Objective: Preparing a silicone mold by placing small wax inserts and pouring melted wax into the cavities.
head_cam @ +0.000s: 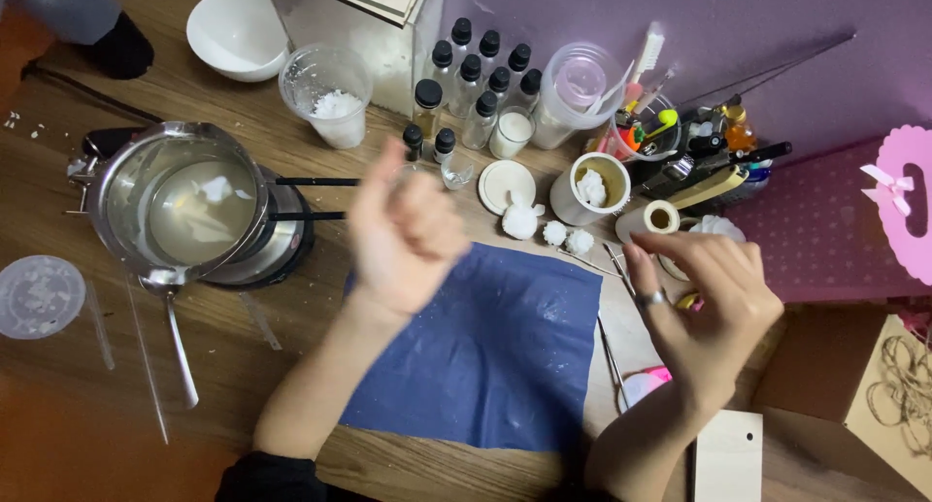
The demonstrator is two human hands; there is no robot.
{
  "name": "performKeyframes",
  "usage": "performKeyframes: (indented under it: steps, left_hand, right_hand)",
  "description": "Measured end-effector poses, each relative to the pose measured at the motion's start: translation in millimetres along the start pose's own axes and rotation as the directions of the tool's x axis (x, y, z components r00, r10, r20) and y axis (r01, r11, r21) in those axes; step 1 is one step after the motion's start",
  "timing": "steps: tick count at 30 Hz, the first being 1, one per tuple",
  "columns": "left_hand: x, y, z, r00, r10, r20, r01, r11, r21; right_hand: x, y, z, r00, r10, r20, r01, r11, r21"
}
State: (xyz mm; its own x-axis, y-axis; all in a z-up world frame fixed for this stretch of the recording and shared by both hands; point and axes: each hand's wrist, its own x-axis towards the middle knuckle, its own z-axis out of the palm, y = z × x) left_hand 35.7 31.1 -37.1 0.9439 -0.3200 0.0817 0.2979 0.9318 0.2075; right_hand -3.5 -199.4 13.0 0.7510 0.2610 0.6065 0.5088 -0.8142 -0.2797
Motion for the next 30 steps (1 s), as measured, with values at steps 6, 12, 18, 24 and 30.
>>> performKeyframes:
  steps: [6,12,18,24,30]
  left_hand:
    - [-18.6,33.0,10.8,0.923,0.384,0.003,-0.375,0.900,0.222]
    - [-14.4,28.5,12.9,0.953,0.295,-0.075,-0.279,0.944,0.174]
    - [-20.1,26.4,0.5,0.988,0.049,0.147,-0.028,0.989,-0.142]
    - [-27.7,28.5,11.9,0.932,0.177,0.317,-0.110,0.970,-0.216]
    - [-36.6,36.3,20.9,0.947,0.175,0.268,-0.155,0.983,-0.093]
  right_hand:
    - [6.7,7.2,27.2,1.000,0.006,-0.007,-0.005,0.997,0.082]
    - [1.3,25.1,154.1,0.976,0.021,0.219,-0.059,0.984,0.168]
    - [20.6,-11.1,204.4,0.919,0.136,0.369,-0.161,0.986,0.038]
    - [19.4,2.0,226.9,0.912,0.217,0.347,-0.289,0.942,0.171]
    - [-2.2,-2.9,185.0,0.965,0.098,0.244,-0.185,0.913,0.364]
